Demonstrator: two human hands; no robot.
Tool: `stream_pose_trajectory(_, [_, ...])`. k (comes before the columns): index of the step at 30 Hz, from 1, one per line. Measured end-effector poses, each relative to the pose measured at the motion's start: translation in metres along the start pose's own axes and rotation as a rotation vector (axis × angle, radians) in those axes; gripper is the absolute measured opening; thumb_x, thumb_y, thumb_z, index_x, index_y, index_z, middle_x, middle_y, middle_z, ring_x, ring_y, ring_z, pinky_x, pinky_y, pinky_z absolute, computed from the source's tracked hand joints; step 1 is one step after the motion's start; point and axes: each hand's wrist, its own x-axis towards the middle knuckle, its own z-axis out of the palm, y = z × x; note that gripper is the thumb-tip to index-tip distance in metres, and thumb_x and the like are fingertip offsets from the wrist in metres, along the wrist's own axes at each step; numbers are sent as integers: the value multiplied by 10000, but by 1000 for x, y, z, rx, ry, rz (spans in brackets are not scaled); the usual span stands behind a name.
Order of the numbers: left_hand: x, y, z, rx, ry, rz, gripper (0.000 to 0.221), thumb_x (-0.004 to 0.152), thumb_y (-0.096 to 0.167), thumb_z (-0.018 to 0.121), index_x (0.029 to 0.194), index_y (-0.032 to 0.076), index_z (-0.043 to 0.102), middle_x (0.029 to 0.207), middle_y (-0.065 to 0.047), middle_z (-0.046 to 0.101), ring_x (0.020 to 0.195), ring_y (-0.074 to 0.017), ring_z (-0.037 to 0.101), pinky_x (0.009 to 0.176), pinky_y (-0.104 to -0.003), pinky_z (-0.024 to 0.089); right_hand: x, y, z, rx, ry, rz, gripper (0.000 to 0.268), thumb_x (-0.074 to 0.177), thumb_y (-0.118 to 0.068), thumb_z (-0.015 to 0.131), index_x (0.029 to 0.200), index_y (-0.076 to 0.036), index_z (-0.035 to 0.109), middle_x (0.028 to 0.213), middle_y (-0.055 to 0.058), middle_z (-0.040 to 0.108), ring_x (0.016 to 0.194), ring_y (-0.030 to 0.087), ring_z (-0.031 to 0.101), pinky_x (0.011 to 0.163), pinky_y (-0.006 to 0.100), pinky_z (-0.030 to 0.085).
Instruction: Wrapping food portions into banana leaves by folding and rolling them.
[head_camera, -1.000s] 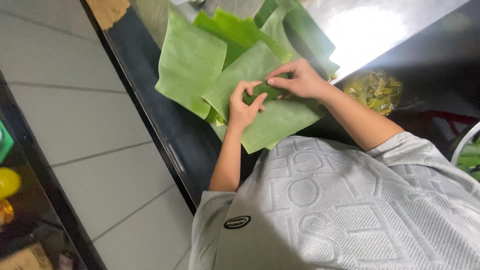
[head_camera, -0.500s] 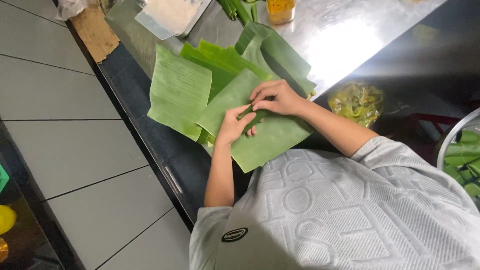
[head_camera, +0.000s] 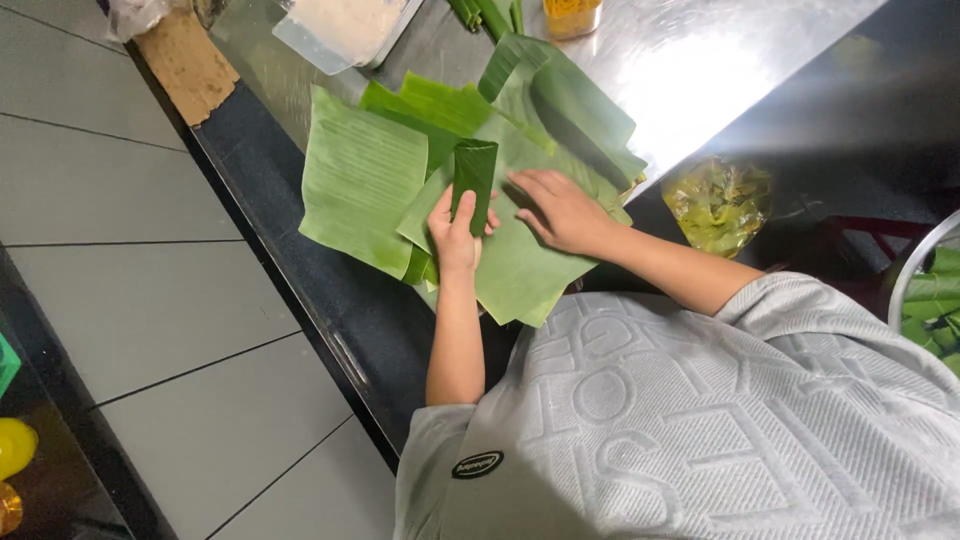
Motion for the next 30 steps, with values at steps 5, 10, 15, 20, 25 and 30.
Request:
stream_pose_trajectory(5, [-15, -1, -8, 67, -8, 31, 228, 1014, 92, 627, 1200, -40, 641, 967, -312, 739, 568, -255, 723, 438, -274, 575, 9, 12, 4, 123, -23, 32, 398, 1045, -232, 610, 1365, 4, 599, 1220, 259, 645, 1157, 468, 624, 1002, 569, 472])
stream_pose_trajectory(10, [-19, -14, -14, 61, -43, 28, 239, 1010, 120, 654, 1197, -28, 656, 992, -285, 750, 583, -241, 728, 455, -276, 580, 31, 10, -15, 225, 79, 55, 423, 1039, -328, 663, 1385, -85, 630, 1227, 184, 672, 1170, 416, 639, 1005, 531, 490])
stream_pose_trajectory(15, [-14, -26, -17, 160, -111, 137, 326, 958, 12, 704, 1279, -35, 668, 842, -281, 739, 595, -268, 734, 464, -293, 588, 58, -11, -14, 353, 136, 35, 333, 1000, -236, 754, 1300, -100, 706, 1126, 137, 700, 1057, 360, 687, 942, 469, 522])
stream_pose_trajectory(20, [-15, -20, -18, 111, -183, 128, 346, 980, 19, 676, 1318, -47, 634, 681, -255, 697, 506, -260, 688, 411, -273, 542, 61, 0, -8, 390, 154, 88, 205, 947, -177, 825, 1130, -94, 782, 988, 127, 755, 965, 329, 730, 884, 407, 540])
stream_pose_trajectory(25, [-15, -6, -9, 112, -250, 125, 367, 987, 43, 668, 1341, -42, 624, 614, -240, 676, 496, -233, 672, 403, -253, 515, 59, 8, -17, 466, 150, 84, 92, 956, -79, 826, 1044, -84, 804, 937, 122, 764, 908, 256, 729, 845, 369, 541])
stream_pose_trajectory(30, [-21, 4, -8, 91, -298, 77, 379, 953, 26, 674, 1320, -59, 631, 618, -247, 670, 503, -231, 670, 412, -239, 503, 51, 23, -19, 543, 53, 137, 106, 944, -43, 807, 1036, -94, 807, 947, 107, 759, 901, 206, 699, 849, 365, 537])
